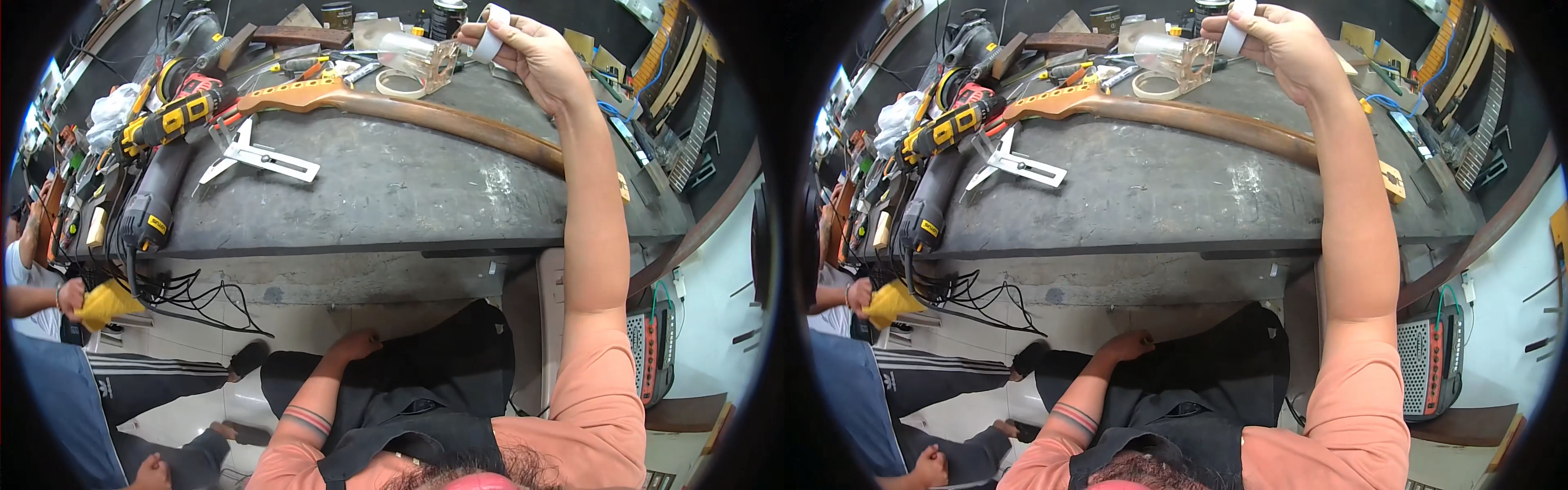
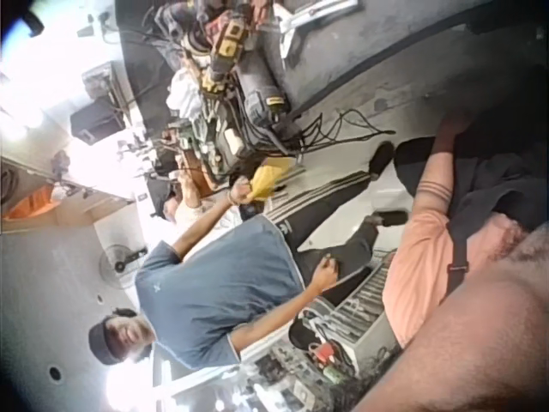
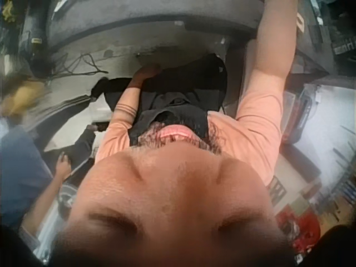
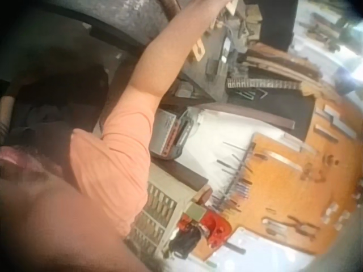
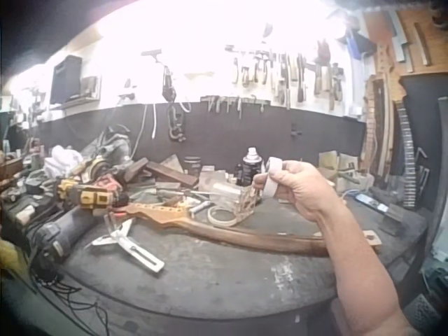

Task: The person assembles a small mechanical device using a transparent plastic casing and metal components. They insert a metal piece into the casing, secure it with a yellow tool, and then place the assembled unit into a larger beige plastic housing. The person also handles a small metal rod and a yellow tool during the process.

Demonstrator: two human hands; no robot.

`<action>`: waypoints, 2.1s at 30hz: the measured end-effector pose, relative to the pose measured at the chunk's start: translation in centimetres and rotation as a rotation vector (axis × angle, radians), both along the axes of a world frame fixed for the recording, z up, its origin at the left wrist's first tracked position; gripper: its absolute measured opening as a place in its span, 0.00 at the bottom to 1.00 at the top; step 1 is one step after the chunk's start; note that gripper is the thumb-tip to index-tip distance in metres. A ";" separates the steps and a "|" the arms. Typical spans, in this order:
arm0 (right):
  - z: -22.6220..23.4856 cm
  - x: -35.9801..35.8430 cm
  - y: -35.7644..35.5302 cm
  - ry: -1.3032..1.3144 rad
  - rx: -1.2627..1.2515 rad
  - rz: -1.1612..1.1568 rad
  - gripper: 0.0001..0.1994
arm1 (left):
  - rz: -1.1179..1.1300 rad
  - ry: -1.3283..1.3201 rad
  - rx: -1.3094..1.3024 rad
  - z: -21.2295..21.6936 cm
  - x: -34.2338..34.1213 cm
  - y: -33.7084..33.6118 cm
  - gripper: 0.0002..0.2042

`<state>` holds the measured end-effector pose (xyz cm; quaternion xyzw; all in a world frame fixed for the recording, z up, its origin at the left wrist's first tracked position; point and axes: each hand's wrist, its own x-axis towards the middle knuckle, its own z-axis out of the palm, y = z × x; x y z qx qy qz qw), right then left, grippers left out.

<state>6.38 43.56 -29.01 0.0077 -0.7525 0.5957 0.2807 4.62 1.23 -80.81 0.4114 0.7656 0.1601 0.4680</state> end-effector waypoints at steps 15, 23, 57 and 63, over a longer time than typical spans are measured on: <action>-1.4 -2.5 -1.5 0.112 0.033 -0.028 0.09 | -0.021 -0.014 0.049 -3.1 -2.3 -0.3 0.21; -1.1 -0.4 -4.6 0.241 -0.023 -0.132 0.11 | 0.090 -0.133 -0.072 -2.8 -2.7 -1.5 0.22; 1.6 2.9 1.0 0.518 -0.129 -0.423 0.35 | 0.007 0.108 0.076 -2.3 -2.6 -1.7 0.20; 1.4 0.3 0.5 0.888 -0.121 -0.480 0.15 | 0.040 0.081 -0.021 -2.1 -2.5 -2.0 0.23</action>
